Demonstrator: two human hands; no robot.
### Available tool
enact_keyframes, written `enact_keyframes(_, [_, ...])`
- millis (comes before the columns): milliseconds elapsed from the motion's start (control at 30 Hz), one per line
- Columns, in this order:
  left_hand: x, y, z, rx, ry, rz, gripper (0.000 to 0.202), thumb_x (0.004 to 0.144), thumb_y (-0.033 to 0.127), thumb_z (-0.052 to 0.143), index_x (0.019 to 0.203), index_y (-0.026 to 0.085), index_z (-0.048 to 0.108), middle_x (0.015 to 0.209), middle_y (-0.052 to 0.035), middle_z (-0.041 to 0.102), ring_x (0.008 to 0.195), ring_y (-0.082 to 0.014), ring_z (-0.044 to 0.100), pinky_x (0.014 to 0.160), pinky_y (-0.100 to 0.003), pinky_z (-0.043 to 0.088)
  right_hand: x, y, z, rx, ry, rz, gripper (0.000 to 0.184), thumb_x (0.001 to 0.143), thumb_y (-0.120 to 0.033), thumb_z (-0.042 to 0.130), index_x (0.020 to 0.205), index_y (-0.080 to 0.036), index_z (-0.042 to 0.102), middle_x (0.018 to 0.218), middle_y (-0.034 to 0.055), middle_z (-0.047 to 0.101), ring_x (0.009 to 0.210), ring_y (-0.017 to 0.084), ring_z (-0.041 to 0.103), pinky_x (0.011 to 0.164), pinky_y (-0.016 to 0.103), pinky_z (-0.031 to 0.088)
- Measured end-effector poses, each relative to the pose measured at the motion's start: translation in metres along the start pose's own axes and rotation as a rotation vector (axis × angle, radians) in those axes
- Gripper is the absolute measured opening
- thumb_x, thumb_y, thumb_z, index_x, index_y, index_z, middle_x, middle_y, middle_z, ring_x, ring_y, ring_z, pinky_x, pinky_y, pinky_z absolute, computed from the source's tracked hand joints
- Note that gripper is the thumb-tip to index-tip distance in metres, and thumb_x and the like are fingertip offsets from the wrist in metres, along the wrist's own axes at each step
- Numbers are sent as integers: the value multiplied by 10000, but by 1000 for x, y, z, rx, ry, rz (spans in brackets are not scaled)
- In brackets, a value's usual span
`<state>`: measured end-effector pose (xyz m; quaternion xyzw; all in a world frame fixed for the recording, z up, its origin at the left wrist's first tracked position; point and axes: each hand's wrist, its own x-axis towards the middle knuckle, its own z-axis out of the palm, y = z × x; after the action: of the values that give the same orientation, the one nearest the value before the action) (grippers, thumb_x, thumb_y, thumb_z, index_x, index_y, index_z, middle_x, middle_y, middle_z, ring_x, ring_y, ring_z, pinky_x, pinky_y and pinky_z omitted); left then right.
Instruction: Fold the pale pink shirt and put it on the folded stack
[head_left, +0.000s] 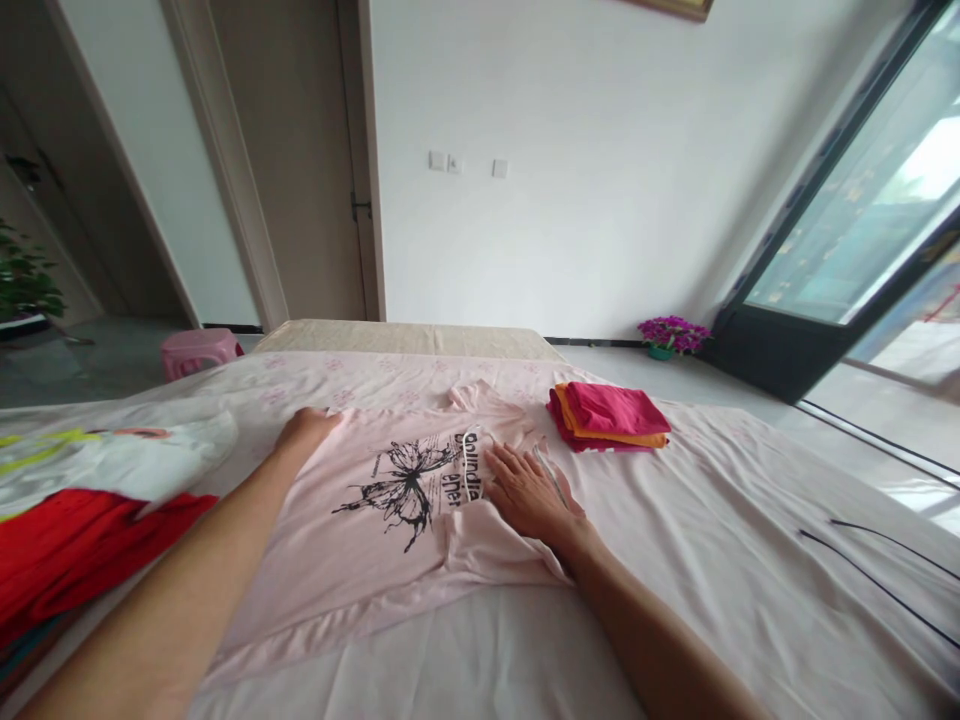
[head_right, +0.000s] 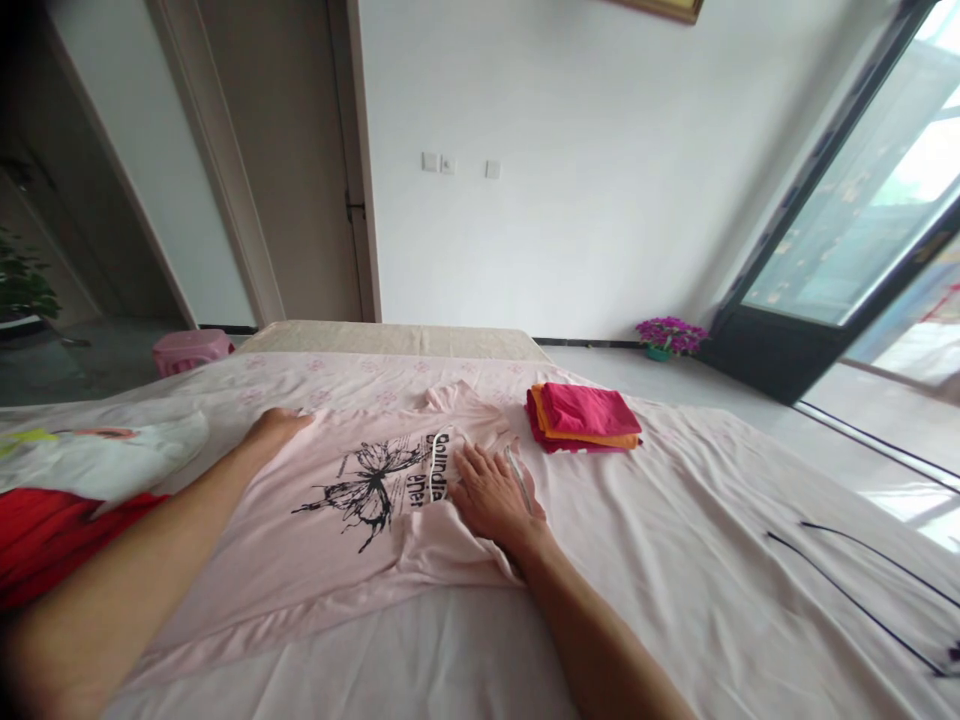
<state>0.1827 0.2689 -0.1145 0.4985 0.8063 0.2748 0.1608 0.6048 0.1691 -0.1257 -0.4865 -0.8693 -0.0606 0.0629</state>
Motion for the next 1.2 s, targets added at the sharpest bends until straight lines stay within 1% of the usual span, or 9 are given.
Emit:
enact_keyframes(133, [7,-8,-12,101,65,-49,524,850,503,497,1109,75,652,1161,-213,662,1052,-371,635,795,-465,464,1,-1,-2,8,-2,11,572,1021,-454,303,1521,-181,356,1581,121,329,1462,288,276,1175,516,213])
enact_keyframes(333, [-5,-8,-13,216,148,-11,485,887,430,500,1102,17,635,1134,-311,638,1088,-430,604,821,-590,454,0,-3,-2,-16,-6,37,580,1028,-464,277,1522,-173,356,1584,118,323,1468,281,266,1190,508,187])
enact_keyframes(433, [-28,8,-5,267,249,170,520,918,381,472,1276,10,540,1327,-333,520,1265,-417,481,994,-627,359,0,-4,-3,-11,-15,70,591,1026,-482,268,1523,-175,355,1582,118,328,1467,276,271,1182,501,214])
enact_keyframes(500, [-48,20,5,286,251,344,514,930,370,465,1355,82,503,1415,-239,495,1339,-337,425,1108,-526,303,1,-4,-3,-21,-16,75,583,1025,-474,275,1520,-178,362,1580,118,333,1473,276,256,1183,505,206])
enact_keyframes(600, [-80,28,23,325,107,644,538,960,397,400,1408,107,474,1457,-167,494,1372,-247,413,1146,-372,305,3,-2,-2,-33,-19,106,556,1023,-451,287,1510,-200,384,1586,105,325,1479,277,242,1187,511,184])
enact_keyframes(700, [-103,21,38,411,-50,786,612,967,482,359,1472,141,418,1538,-158,410,1440,-283,328,1162,-440,265,5,6,1,-24,-28,177,573,1019,-452,289,1518,-181,366,1594,113,303,1474,282,253,1192,510,163])
enact_keyframes(833, [-111,11,41,481,-87,723,607,948,534,384,1488,258,418,1584,-111,352,1469,-315,274,1165,-491,199,7,19,7,-2,-17,253,617,1014,-499,281,1527,-163,348,1601,106,289,1483,276,225,1203,489,131])
enact_keyframes(1067, [-115,15,33,502,-142,631,606,951,508,389,1510,273,388,1606,-123,299,1477,-355,238,1145,-568,167,6,27,17,24,17,339,650,999,-539,284,1546,-189,307,1608,91,277,1497,282,168,1185,496,160])
enact_keyframes(1200, [-121,-5,23,537,-190,639,626,958,522,354,1534,275,337,1626,-118,249,1491,-337,213,1160,-547,167,8,31,11,57,-64,340,671,999,-549,261,1559,-181,266,1622,112,230,1507,284,116,1183,515,138])
